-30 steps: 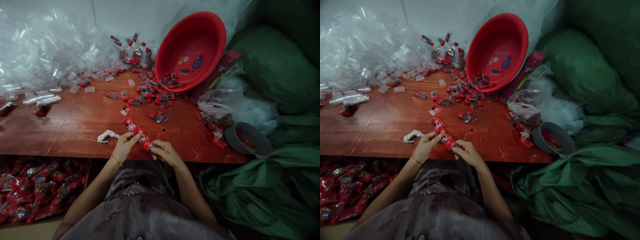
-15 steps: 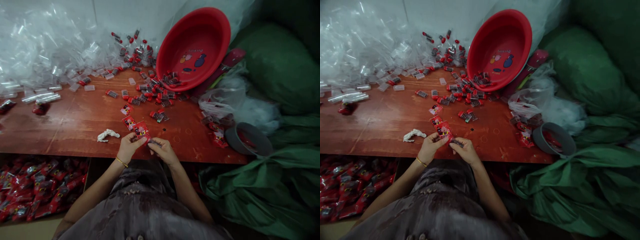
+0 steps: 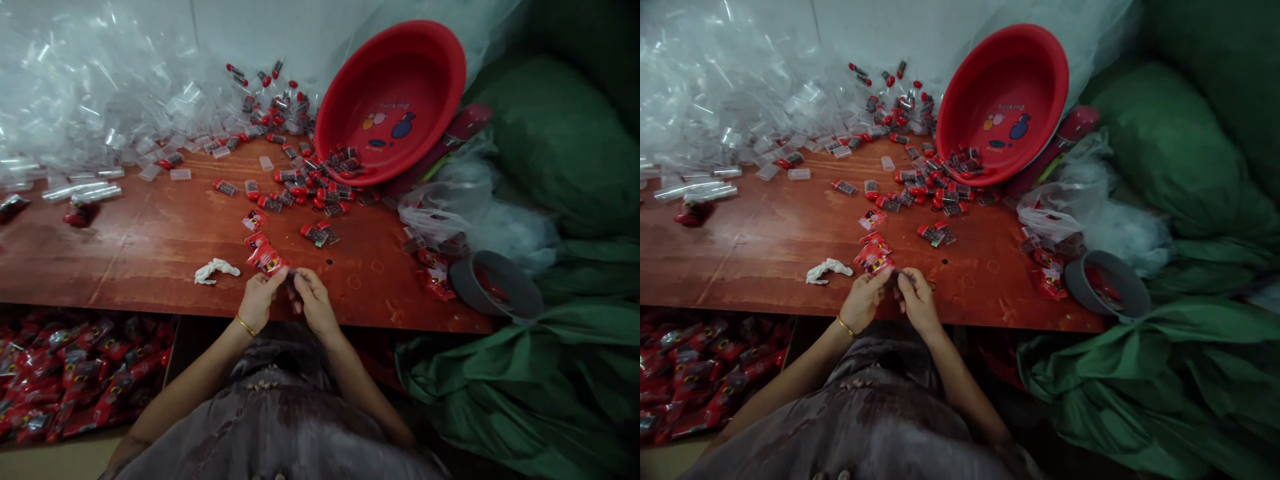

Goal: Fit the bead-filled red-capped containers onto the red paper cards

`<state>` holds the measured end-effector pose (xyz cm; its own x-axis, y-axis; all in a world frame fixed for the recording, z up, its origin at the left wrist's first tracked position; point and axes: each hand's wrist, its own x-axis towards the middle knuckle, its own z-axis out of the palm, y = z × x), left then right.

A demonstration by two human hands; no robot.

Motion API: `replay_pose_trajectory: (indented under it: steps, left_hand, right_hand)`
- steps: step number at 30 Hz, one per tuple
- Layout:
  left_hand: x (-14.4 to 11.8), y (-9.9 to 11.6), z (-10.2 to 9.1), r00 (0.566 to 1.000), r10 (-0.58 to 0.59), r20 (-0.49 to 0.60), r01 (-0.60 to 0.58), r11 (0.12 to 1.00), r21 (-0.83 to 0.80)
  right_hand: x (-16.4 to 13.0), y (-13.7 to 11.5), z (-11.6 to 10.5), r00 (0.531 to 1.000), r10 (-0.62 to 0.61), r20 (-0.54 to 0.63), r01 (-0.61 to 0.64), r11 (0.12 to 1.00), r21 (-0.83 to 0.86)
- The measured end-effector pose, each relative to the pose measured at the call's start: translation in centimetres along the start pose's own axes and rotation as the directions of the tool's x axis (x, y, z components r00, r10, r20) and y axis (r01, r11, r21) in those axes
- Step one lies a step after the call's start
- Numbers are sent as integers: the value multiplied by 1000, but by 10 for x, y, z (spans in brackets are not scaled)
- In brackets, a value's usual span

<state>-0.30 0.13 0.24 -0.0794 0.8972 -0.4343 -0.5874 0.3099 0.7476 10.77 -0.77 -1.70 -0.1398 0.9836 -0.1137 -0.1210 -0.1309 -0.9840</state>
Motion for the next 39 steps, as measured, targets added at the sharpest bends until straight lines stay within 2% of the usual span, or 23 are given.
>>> replay_pose_trajectory:
  steps: [2, 3, 6, 8, 9, 11, 13, 14, 17, 20, 25, 27, 29, 31, 37, 39]
  left_hand:
    - [1, 1, 0, 997, 72, -6, -72, 997, -2]
    - [1, 0, 0, 995, 100, 4, -100, 995, -5]
    - [0, -3, 0, 994, 70, 84, -72, 997, 21]
    - [-2, -4, -1, 991, 27, 130, -33, 998, 46]
    - [-2, -2, -2, 989, 19, 146, -27, 998, 51]
    - [-3, 2, -5, 987, 20, 159, -27, 999, 41]
    - [-3, 7, -7, 990, 30, 137, -33, 999, 20]
    - [-3, 8, -8, 992, 34, 120, -35, 999, 14]
    - [-1, 9, -9, 995, 52, 83, -53, 998, 21]
    - [0, 8, -9, 992, 63, 111, -69, 997, 43]
    - [-2, 21, -12, 976, -59, 209, 38, 994, 105]
    - [-3, 28, -13, 978, -8, 207, -4, 998, 57]
    - [-3, 31, -14, 984, 68, 165, -68, 998, -8]
    - [-3, 30, -15, 988, 96, 123, -92, 995, -32]
    - [-5, 15, -16, 985, -41, 168, 40, 999, 14]
    - [-7, 12, -17, 979, -67, 192, 68, 998, 2]
  right_hand:
    - [0, 0, 2, 993, 44, 113, -44, 999, -3]
    - [-1, 1, 5, 993, 40, 107, -39, 999, -9]
    - [-2, 4, 19, 987, -87, -134, 80, 995, -56]
    - [-2, 6, 25, 965, -143, -218, 130, 989, -73]
    - [-1, 6, 26, 974, -127, -187, 121, 992, -45]
    - [-1, 4, 22, 999, -45, -24, 46, 998, 49]
    - [0, 2, 16, 993, 10, 120, -21, 995, 94]
    - [0, 1, 12, 989, 15, 149, -27, 996, 83]
    - [1, 0, 8, 992, -13, 126, 15, 1000, -19]
    - [5, 2, 13, 994, -40, 105, 48, 996, -71]
    - [13, 2, 23, 994, -75, 77, 81, 993, -81]
    - [14, -1, 24, 993, -75, 88, 81, 994, -77]
    - [15, -4, 24, 992, -52, 116, 60, 996, -64]
    - [15, -7, 25, 991, -31, 128, 38, 998, -48]
    - [21, -4, 32, 997, 15, 73, -18, 999, 50]
    - [23, 0, 35, 999, 2, 42, -3, 999, 35]
